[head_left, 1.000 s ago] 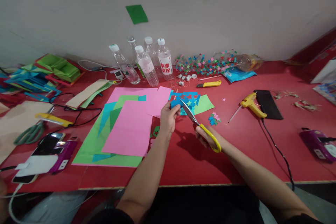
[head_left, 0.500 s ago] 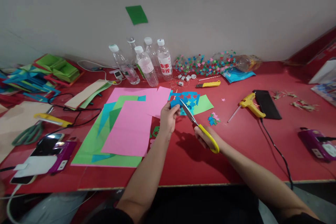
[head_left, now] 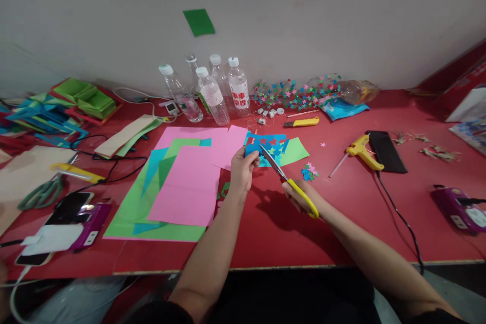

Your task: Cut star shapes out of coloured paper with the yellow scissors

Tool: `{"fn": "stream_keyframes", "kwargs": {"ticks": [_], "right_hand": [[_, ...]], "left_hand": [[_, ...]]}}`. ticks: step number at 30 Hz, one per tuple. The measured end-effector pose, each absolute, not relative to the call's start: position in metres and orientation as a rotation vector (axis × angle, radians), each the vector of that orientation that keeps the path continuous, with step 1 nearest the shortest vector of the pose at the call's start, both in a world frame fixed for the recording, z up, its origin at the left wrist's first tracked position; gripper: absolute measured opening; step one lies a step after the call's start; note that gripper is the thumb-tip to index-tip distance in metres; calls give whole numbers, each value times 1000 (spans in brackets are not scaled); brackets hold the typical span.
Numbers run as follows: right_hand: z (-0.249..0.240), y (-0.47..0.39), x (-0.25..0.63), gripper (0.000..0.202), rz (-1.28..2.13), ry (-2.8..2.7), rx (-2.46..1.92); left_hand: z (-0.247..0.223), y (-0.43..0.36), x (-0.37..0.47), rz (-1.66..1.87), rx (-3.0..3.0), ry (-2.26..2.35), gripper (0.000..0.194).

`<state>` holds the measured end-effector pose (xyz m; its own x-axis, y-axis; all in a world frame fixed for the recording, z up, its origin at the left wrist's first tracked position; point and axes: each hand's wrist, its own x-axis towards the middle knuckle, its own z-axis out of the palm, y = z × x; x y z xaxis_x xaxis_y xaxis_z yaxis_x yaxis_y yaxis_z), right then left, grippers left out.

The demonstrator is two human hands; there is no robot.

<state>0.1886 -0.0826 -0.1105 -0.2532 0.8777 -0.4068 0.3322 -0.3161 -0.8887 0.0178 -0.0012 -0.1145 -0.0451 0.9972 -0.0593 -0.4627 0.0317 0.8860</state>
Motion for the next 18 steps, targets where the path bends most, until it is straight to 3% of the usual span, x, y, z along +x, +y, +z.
{"fn": "stream_keyframes", "kwargs": {"ticks": [18], "right_hand": [[-116,-83,187,56,1613,-1482,-1548]], "left_hand": [[-111,0,17,1444,802,950,20]]}}
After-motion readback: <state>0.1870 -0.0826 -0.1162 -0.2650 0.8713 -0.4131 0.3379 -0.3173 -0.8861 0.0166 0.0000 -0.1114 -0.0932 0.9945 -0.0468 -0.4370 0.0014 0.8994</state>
